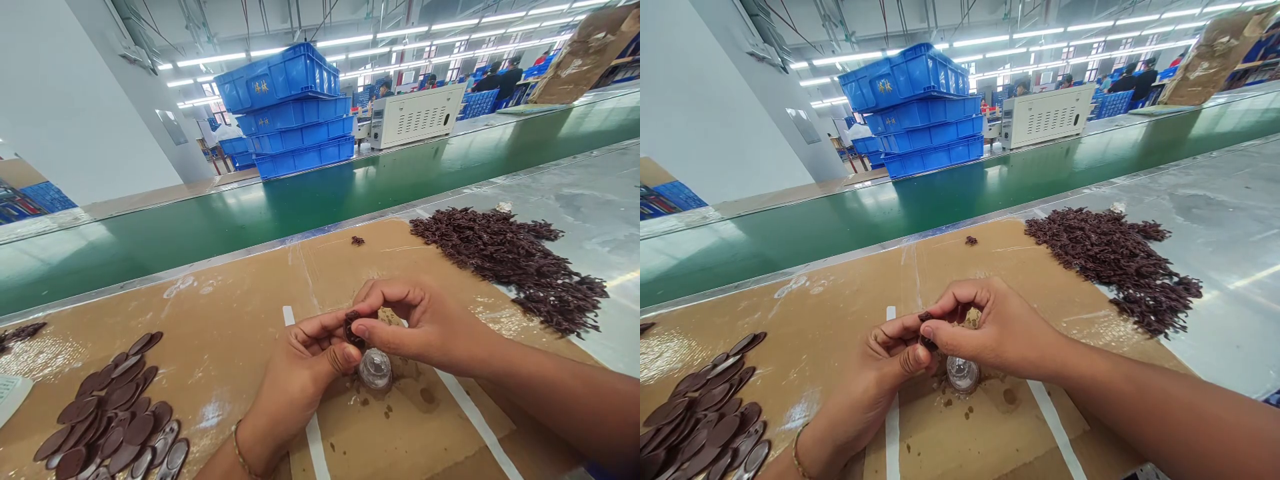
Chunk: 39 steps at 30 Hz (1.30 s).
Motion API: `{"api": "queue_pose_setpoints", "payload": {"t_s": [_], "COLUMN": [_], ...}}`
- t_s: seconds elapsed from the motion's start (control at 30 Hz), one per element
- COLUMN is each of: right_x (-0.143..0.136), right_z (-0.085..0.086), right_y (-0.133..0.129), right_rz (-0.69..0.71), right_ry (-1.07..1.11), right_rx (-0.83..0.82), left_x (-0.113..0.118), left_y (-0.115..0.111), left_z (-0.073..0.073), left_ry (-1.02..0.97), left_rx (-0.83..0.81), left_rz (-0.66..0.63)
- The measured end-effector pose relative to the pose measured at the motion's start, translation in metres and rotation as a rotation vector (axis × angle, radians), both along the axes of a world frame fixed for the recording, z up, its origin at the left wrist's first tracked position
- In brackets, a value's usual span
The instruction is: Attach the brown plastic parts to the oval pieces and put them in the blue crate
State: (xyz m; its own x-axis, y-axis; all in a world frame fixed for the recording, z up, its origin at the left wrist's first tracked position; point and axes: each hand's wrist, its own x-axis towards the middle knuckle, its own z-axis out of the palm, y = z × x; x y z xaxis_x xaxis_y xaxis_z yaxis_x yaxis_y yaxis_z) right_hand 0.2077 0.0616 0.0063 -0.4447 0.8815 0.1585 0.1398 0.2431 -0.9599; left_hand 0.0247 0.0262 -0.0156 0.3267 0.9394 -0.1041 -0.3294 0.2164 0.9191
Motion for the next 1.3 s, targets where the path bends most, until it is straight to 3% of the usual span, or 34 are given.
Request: {"api": "queue_pose_setpoints", "payload": {"t_s": [0.4,1.3], "right_x": [-0.002,0.0], "right_z": [0.002,-0.001], "right_y": [-0.001,0.0], "right_rz": [0.005,-0.005], "right_ry": [-0.007,-0.009], "right_rx": [-0.012,0.002], "left_x": [-0.002,-0.002], "left_y": [0.002,0.002], "left_z": [-0.007,-0.009], "left_ry": [-0.031,-0.04], "left_rx": [0.006,0.015], "left_rz": [-0.005,-0.015]}}
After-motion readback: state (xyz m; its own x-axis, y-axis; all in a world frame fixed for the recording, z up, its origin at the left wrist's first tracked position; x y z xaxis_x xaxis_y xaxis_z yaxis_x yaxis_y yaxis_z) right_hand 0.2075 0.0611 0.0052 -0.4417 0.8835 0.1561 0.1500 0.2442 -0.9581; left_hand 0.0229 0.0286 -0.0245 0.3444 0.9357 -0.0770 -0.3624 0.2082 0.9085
